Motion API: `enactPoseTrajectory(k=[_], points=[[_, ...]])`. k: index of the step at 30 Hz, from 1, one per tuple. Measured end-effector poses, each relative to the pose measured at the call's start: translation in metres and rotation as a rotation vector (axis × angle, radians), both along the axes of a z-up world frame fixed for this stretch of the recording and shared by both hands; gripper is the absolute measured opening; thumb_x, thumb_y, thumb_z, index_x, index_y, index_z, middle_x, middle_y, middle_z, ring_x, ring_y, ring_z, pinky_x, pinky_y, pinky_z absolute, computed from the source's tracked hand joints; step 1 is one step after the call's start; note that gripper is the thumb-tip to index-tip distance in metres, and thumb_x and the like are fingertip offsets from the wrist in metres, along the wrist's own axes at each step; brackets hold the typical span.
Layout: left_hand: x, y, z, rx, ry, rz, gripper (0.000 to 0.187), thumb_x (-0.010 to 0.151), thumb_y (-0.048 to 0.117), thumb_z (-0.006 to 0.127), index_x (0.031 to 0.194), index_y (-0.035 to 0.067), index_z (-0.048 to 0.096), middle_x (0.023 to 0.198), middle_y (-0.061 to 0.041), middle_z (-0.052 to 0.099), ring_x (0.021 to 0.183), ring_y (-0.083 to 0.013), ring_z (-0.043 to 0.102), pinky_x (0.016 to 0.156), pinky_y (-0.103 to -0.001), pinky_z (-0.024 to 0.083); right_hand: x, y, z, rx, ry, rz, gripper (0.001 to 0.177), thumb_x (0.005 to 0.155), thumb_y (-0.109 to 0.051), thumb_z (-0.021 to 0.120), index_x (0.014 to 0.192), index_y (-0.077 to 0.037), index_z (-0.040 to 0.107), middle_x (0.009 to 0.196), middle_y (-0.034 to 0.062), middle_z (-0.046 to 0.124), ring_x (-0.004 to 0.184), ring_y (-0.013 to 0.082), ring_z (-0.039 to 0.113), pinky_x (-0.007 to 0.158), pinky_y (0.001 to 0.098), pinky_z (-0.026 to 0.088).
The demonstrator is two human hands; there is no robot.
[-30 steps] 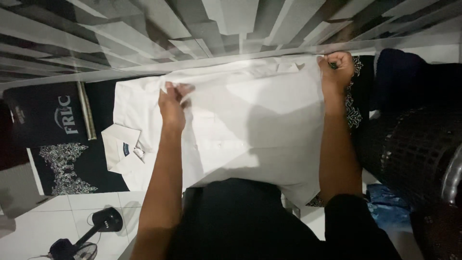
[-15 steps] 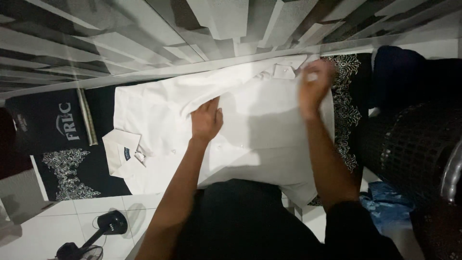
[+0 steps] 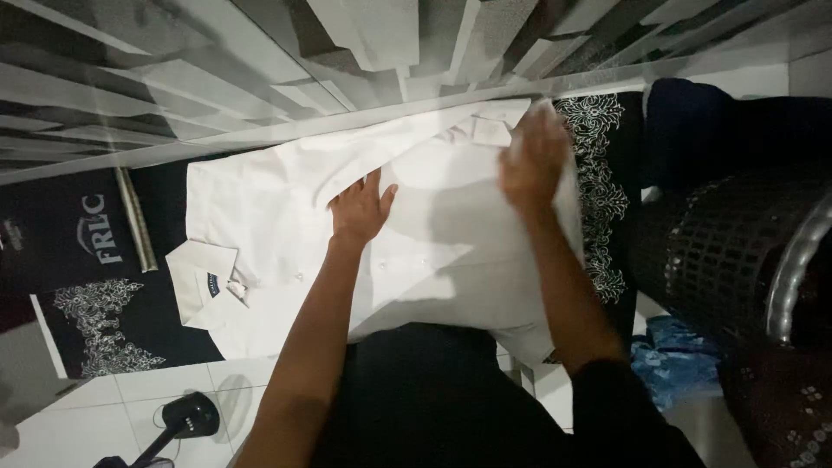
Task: Folding a white long-sleeved dress shirt on a low surface.
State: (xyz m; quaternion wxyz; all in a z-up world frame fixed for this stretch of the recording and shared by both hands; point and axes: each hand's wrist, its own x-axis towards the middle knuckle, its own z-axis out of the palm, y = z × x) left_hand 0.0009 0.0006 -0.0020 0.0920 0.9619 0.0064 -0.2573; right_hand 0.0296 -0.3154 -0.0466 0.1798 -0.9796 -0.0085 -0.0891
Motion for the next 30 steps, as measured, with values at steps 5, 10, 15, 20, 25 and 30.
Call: enactPoseTrajectory(k=[5, 10, 15, 20, 25, 30], points=[[-0.001, -0.007, 0.007, -0.03, -0.029, 0.01, 0.062, 0.104, 0.05, 0.046, 0.156, 0.017, 0.032, 0.146, -0.023, 0.051, 0.133, -0.0465, 0.048, 0.093, -0.076, 0.042, -0.018, -0.02, -0.018, -0.085, 0.083, -0.034, 0.068, 0.107, -0.032, 0.061, 0.16, 0.001, 0.033, 0.167, 0.025, 0.022, 0.153, 0.0474, 0.018, 0.124, 0.0614, 0.012], [-0.004, -0.011, -0.01, -0.141, -0.102, 0.043, 0.065, 0.098, 0.042, 0.053, 0.156, 0.022, 0.034, 0.147, -0.025, 0.048, 0.138, -0.0478, 0.041, 0.106, -0.074, 0.03, -0.058, 0.071, 0.007, 0.097, -0.037, 0.437, 0.051, 0.097, -0.012, 0.056, 0.147, -0.008, 0.049, 0.16, 0.0187, 0.041, 0.154, 0.0411, 0.031, 0.129, 0.0571, 0.02], [-0.045, 0.039, -0.045, -0.145, -0.304, -0.065, 0.065, 0.106, 0.052, 0.048, 0.158, 0.015, 0.035, 0.153, -0.026, 0.047, 0.14, -0.0439, 0.044, 0.115, -0.061, 0.032, -0.047, 0.034, -0.002, 0.107, -0.137, 0.439, 0.053, 0.099, -0.02, 0.064, 0.147, -0.002, 0.05, 0.158, 0.0252, 0.041, 0.151, 0.0426, 0.033, 0.126, 0.06, 0.021], [-0.079, 0.09, -0.007, 0.004, -0.09, -0.046, 0.069, 0.104, 0.052, 0.043, 0.159, 0.01, 0.035, 0.151, -0.023, 0.044, 0.147, -0.0392, 0.03, 0.123, -0.066, 0.009, -0.039, -0.046, -0.016, -0.109, -0.1, 0.062, 0.059, 0.108, -0.021, 0.063, 0.157, 0.005, 0.043, 0.166, 0.0296, 0.034, 0.155, 0.048, 0.028, 0.127, 0.0603, 0.02], [-0.083, 0.112, -0.021, 0.174, -0.192, -0.044, 0.06, 0.108, 0.054, 0.042, 0.142, 0.005, 0.048, 0.169, -0.03, 0.024, 0.161, -0.039, 0.001, 0.122, -0.063, -0.006, -0.052, 0.015, -0.012, -0.033, -0.227, 0.038, 0.058, 0.105, -0.013, 0.065, 0.156, 0.005, 0.047, 0.166, 0.0256, 0.035, 0.154, 0.0459, 0.031, 0.127, 0.0615, 0.021], [-0.069, 0.14, -0.047, 0.1, -0.408, 0.193, 0.067, 0.107, 0.045, 0.034, 0.157, 0.001, 0.04, 0.171, -0.022, 0.004, 0.157, -0.0385, -0.008, 0.117, -0.072, -0.007, -0.078, 0.096, 0.006, 0.241, -0.146, 0.41, 0.043, 0.093, -0.002, 0.062, 0.135, -0.004, 0.064, 0.158, 0.0194, 0.046, 0.148, 0.0419, 0.039, 0.123, 0.0559, 0.032]])
